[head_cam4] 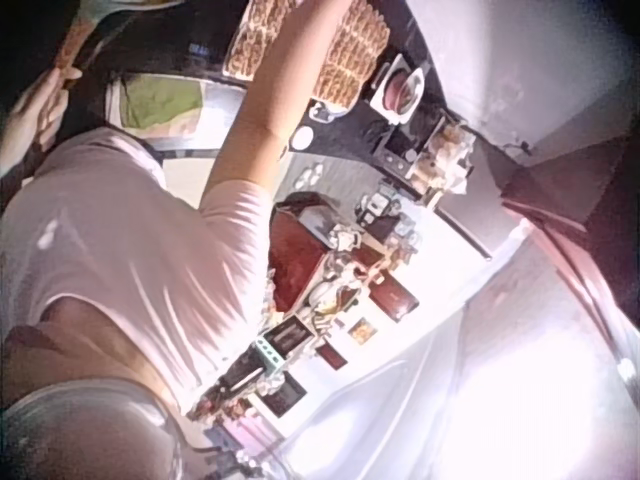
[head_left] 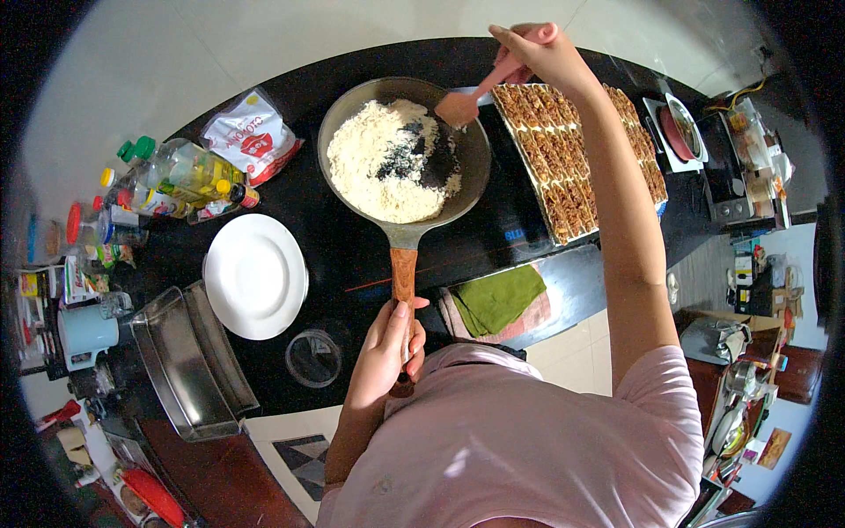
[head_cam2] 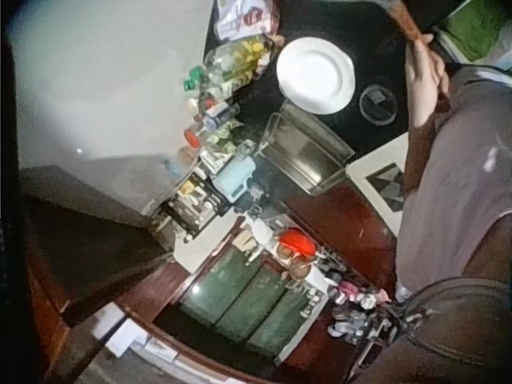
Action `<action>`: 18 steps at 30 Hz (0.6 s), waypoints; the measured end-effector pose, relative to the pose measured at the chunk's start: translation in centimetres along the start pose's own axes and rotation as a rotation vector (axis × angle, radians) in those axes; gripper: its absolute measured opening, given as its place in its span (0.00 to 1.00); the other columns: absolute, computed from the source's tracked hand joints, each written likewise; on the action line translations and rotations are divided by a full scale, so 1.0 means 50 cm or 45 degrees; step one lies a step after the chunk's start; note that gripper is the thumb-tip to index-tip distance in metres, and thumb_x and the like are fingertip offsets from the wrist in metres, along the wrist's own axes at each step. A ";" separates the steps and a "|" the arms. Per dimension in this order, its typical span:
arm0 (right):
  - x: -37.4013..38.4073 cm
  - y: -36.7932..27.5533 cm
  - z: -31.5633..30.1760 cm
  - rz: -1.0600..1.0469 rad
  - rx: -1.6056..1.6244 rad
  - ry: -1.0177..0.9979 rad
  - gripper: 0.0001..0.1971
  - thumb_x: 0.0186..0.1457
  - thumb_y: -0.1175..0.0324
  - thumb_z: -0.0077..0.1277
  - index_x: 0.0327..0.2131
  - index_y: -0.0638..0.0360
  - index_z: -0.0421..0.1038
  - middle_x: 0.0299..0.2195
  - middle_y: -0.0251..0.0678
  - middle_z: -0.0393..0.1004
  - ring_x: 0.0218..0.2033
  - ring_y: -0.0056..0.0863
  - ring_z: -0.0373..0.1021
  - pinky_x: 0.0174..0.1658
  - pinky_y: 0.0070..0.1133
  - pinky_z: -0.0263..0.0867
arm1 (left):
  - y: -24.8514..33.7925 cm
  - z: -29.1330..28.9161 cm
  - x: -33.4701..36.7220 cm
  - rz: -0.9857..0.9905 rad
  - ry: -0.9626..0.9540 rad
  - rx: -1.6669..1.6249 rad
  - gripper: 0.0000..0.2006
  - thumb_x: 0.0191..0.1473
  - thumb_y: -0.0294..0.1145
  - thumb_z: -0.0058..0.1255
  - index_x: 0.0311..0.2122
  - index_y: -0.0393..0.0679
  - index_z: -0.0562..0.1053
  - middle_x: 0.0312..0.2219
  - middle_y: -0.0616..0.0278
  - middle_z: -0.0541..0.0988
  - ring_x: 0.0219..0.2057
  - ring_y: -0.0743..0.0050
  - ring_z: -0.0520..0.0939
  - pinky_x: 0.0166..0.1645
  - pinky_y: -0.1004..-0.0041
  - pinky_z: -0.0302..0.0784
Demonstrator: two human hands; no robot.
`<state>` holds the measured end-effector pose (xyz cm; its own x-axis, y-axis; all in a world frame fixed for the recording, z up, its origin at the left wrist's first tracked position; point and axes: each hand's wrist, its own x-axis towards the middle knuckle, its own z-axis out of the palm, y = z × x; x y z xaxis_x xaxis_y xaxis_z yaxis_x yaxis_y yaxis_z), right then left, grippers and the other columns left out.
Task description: The person removes a tray from the oven, transfers pastries to a cooling rack, washes the oven tray in a sink, and then stirs a mixture in a pan on the stove using a spatula.
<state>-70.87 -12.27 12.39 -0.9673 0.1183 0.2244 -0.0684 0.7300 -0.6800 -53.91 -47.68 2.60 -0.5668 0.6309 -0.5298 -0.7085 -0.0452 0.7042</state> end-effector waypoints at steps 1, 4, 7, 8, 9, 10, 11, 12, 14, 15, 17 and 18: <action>-0.006 0.001 -0.007 0.126 0.052 -0.050 0.22 0.57 0.52 0.49 0.23 0.64 0.74 0.17 0.37 0.74 0.17 0.21 0.72 0.22 0.16 0.69 | 0.002 0.002 -0.001 0.004 0.005 0.004 0.22 0.64 0.49 0.30 0.48 0.40 0.64 0.17 0.69 0.63 0.12 0.85 0.63 0.16 0.81 0.59; -0.056 0.023 -0.025 0.369 0.095 0.005 0.22 0.57 0.52 0.49 0.22 0.65 0.73 0.16 0.38 0.74 0.16 0.22 0.71 0.21 0.17 0.68 | 0.003 0.010 -0.004 0.006 0.006 -0.009 0.21 0.64 0.48 0.30 0.49 0.40 0.63 0.17 0.69 0.63 0.12 0.85 0.63 0.16 0.81 0.59; -0.116 0.062 -0.021 0.608 0.298 0.135 0.23 0.57 0.51 0.48 0.22 0.64 0.72 0.16 0.39 0.73 0.15 0.24 0.70 0.20 0.21 0.69 | 0.007 0.019 -0.004 0.002 0.007 -0.033 0.20 0.65 0.46 0.31 0.49 0.40 0.63 0.17 0.68 0.63 0.11 0.84 0.64 0.15 0.81 0.60; -0.134 0.075 -0.017 0.646 0.350 0.196 0.23 0.56 0.51 0.48 0.22 0.64 0.71 0.17 0.39 0.73 0.15 0.25 0.70 0.20 0.20 0.69 | 0.008 0.021 -0.005 0.005 0.005 -0.032 0.19 0.65 0.46 0.31 0.49 0.40 0.63 0.17 0.68 0.64 0.11 0.84 0.64 0.15 0.81 0.61; -0.155 0.085 -0.012 0.690 0.421 0.213 0.22 0.56 0.51 0.49 0.23 0.64 0.71 0.17 0.39 0.73 0.15 0.25 0.70 0.19 0.20 0.68 | 0.008 0.023 -0.005 0.007 0.003 -0.031 0.19 0.65 0.45 0.31 0.49 0.40 0.62 0.17 0.68 0.64 0.11 0.84 0.64 0.15 0.81 0.61; -0.173 0.093 -0.005 0.734 0.494 0.228 0.22 0.55 0.51 0.49 0.24 0.64 0.71 0.18 0.40 0.74 0.14 0.25 0.70 0.19 0.20 0.68 | 0.009 0.027 -0.006 0.011 -0.002 -0.014 0.19 0.65 0.45 0.31 0.49 0.40 0.62 0.17 0.68 0.64 0.11 0.84 0.64 0.14 0.81 0.62; -0.185 0.102 0.005 0.768 0.548 0.330 0.21 0.55 0.52 0.50 0.24 0.64 0.71 0.18 0.40 0.74 0.14 0.24 0.70 0.17 0.20 0.67 | 0.011 0.029 -0.006 0.015 -0.005 0.007 0.19 0.65 0.45 0.31 0.49 0.39 0.62 0.17 0.68 0.64 0.10 0.84 0.65 0.14 0.81 0.62; -0.199 0.107 0.011 0.804 0.607 0.311 0.21 0.55 0.52 0.49 0.24 0.63 0.70 0.18 0.39 0.74 0.15 0.25 0.70 0.18 0.21 0.68 | 0.012 0.032 -0.007 0.020 -0.009 0.027 0.19 0.65 0.45 0.31 0.49 0.39 0.62 0.17 0.68 0.64 0.10 0.84 0.65 0.14 0.81 0.62; -0.230 0.107 0.027 0.873 0.731 0.266 0.20 0.55 0.52 0.49 0.24 0.62 0.69 0.18 0.39 0.73 0.16 0.27 0.71 0.19 0.23 0.69 | 0.012 0.038 -0.008 0.011 0.021 0.060 0.19 0.65 0.45 0.31 0.49 0.40 0.62 0.17 0.68 0.63 0.10 0.83 0.64 0.14 0.80 0.62; -0.247 0.100 0.045 0.929 0.716 0.299 0.20 0.56 0.52 0.47 0.25 0.62 0.70 0.18 0.39 0.73 0.14 0.26 0.70 0.19 0.22 0.69 | 0.012 0.041 -0.010 0.007 0.037 0.076 0.19 0.64 0.45 0.32 0.49 0.41 0.62 0.17 0.68 0.63 0.10 0.83 0.64 0.15 0.80 0.62; -0.273 0.096 0.080 0.994 0.888 0.318 0.21 0.58 0.52 0.44 0.24 0.63 0.69 0.19 0.40 0.73 0.14 0.26 0.70 0.19 0.22 0.69 | 0.015 0.050 -0.011 0.009 0.050 0.126 0.18 0.65 0.45 0.32 0.49 0.41 0.62 0.17 0.68 0.63 0.10 0.83 0.64 0.14 0.80 0.62; -0.284 0.100 0.098 1.031 0.954 0.326 0.21 0.58 0.53 0.43 0.25 0.64 0.69 0.19 0.40 0.73 0.14 0.27 0.70 0.19 0.22 0.69 | 0.017 0.054 -0.012 0.008 0.058 0.151 0.18 0.65 0.45 0.32 0.49 0.41 0.62 0.17 0.68 0.64 0.10 0.83 0.64 0.14 0.80 0.62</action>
<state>-58.66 -13.59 2.38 -0.7208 0.5701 -0.3942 0.3428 -0.2010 -0.9176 -53.02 -46.04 4.78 -0.5917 0.5948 -0.5442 -0.6518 0.0443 0.7571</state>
